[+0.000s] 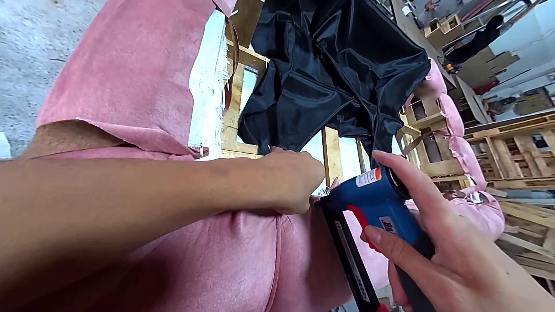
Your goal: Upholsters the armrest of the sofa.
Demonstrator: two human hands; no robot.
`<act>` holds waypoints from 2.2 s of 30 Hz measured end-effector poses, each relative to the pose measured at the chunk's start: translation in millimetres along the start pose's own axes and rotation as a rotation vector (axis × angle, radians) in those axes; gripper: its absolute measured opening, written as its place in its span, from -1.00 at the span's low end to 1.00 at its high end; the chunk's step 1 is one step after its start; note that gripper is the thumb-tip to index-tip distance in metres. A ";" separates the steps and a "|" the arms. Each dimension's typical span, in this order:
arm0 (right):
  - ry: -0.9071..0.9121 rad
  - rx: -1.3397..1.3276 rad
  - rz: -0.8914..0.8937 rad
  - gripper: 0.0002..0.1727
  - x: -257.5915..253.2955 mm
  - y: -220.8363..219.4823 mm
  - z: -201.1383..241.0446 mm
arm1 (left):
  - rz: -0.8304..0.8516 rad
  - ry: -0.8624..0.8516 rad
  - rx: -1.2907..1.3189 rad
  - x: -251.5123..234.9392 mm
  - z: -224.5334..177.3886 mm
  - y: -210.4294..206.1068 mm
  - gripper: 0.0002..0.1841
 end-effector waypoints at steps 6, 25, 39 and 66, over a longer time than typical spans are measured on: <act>-0.044 0.094 -0.003 -0.16 -3.5 5.6 -4.5 | 0.118 0.088 0.012 0.2 0.9 -2.4 -0.76; 0.043 -0.188 -0.105 -0.14 43.3 22.0 -69.1 | -0.125 -0.290 0.144 -85.2 -18.4 -3.2 -0.73; 0.044 -0.010 0.000 -0.18 0.1 22.0 -55.6 | -0.001 -0.095 0.128 -88.6 3.1 -10.3 -0.60; -0.275 -0.306 0.694 -0.13 -93.9 79.0 -55.8 | 0.086 0.176 0.139 -113.6 22.1 -12.8 -0.70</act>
Point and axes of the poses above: each hand's wrist, its own x-axis away from the middle knuckle, its own y-axis out of the back of the hand, z = x × y, the point moved 7 cm from there along -x, towards the middle knuckle, and after that the axes turned 13 degrees about z, right-handed, at the moved point
